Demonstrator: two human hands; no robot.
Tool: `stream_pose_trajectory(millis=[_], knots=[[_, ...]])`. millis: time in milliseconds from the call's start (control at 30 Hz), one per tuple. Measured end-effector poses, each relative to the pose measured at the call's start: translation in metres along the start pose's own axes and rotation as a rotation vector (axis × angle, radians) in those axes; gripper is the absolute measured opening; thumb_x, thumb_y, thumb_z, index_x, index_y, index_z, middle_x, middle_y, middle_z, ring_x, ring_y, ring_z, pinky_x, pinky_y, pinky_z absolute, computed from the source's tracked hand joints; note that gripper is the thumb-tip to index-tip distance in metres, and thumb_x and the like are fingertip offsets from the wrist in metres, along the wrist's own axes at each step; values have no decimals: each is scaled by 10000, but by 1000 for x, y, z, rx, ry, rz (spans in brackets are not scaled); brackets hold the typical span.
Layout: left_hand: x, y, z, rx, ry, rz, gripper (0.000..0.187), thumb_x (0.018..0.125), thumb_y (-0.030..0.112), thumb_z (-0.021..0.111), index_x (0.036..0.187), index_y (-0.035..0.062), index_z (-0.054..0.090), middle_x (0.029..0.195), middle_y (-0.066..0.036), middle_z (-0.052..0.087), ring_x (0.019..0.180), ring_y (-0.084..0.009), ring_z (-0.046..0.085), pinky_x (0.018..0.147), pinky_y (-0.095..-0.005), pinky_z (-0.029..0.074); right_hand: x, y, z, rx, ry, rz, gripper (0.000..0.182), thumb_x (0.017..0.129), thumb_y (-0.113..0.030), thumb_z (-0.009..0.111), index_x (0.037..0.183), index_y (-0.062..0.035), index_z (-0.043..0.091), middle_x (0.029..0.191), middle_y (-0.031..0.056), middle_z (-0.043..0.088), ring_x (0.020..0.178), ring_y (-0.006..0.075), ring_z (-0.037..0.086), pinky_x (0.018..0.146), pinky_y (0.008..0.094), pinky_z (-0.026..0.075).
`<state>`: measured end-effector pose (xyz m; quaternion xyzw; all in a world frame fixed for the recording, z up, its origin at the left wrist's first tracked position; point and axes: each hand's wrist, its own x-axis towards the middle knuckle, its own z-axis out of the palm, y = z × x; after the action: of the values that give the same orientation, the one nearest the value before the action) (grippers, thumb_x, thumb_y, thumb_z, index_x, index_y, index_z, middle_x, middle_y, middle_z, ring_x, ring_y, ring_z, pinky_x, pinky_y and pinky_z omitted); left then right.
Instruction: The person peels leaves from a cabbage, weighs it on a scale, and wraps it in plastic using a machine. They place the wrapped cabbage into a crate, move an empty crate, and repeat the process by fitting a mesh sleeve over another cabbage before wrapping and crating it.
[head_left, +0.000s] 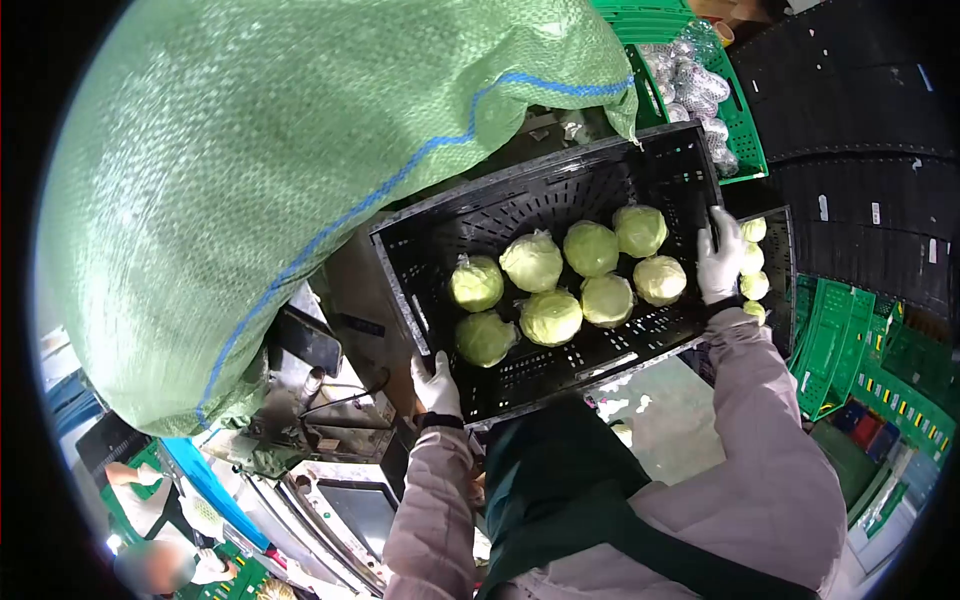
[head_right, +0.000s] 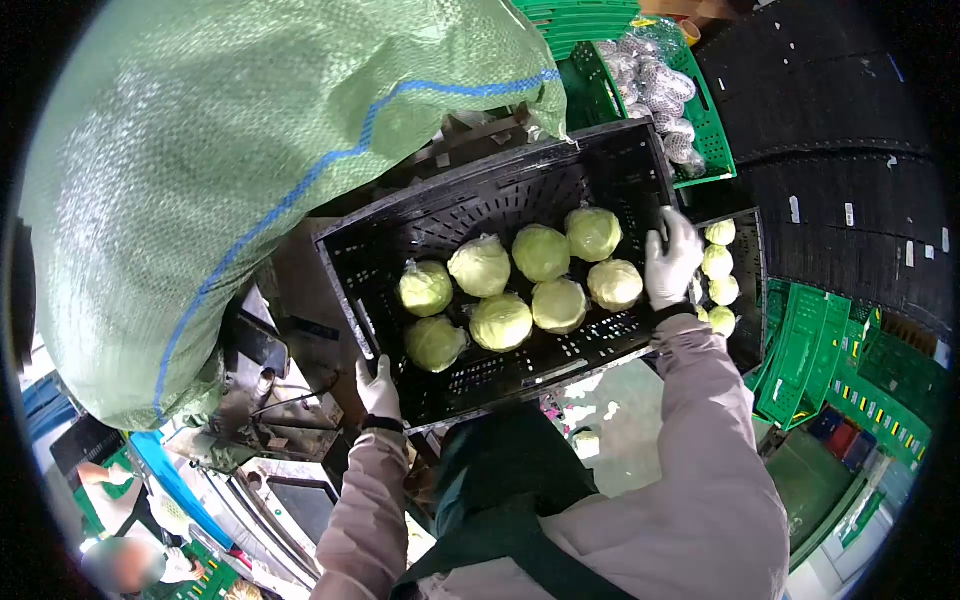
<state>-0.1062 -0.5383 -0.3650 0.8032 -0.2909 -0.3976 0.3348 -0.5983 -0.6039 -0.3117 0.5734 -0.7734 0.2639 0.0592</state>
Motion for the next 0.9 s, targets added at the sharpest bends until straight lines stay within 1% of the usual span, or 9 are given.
stream_pose_trajectory(millis=[67,133,200,267,300,467,533,567,900], knots=[[7,19,4,-25,-48,-27,576,866,190,700,1316,-69,451,1169,-156,595,1040,-209,554,957,-294,406,3,14,-6,-281,85,46,450,772,-130,707,1196,-49,580,1137,163,618,983,330,602,884,416,468],[29,-10,13,-19,6,-23,615,873,229,702,1334,-75,430,1031,-110,627,872,-164,579,824,-266,464,-21,85,34,63,-75,464,419,824,-185,701,1202,-46,582,1113,139,635,1027,243,598,917,357,449],[26,18,16,-111,-40,-257,592,876,231,700,1323,-56,440,885,-62,609,685,-104,542,621,-243,455,-17,114,46,250,-328,629,232,877,-215,652,1010,-27,630,740,31,623,645,119,552,605,277,435],[27,18,17,-182,-27,-198,441,874,212,701,1193,-22,507,721,-4,543,544,-60,452,477,-235,366,-12,128,52,230,-435,760,397,870,-353,606,1102,-32,629,938,203,670,950,369,627,812,393,464],[25,21,16,-240,-48,-162,241,875,194,696,974,49,530,635,34,490,504,-60,420,448,-241,324,-15,135,56,201,-406,720,389,878,-350,590,1065,-13,640,910,219,663,927,394,621,805,397,466],[-14,33,-3,-284,-53,-78,186,884,136,662,809,127,492,579,55,443,468,-52,397,421,-230,291,-45,117,-4,487,-279,806,219,870,-238,635,906,-22,646,695,7,622,568,85,528,536,262,413],[-31,47,-16,-257,-90,-58,153,858,138,686,851,106,536,636,30,513,512,-70,466,461,-223,376,-59,113,-39,596,-231,802,212,876,-220,636,907,-10,641,689,2,620,560,80,523,521,250,406],[-35,55,-19,-275,-98,-31,149,857,131,685,849,103,539,633,27,514,512,-73,468,462,-224,378,-51,68,-91,416,-261,798,200,881,-209,638,903,-11,648,687,-1,621,554,77,520,511,246,400],[-115,132,-9,-95,-407,127,104,859,99,654,889,68,559,622,28,501,511,-65,442,475,-224,365,-179,140,-234,806,-22,1030,145,840,-148,638,855,-4,650,691,2,582,565,96,494,528,248,389]])
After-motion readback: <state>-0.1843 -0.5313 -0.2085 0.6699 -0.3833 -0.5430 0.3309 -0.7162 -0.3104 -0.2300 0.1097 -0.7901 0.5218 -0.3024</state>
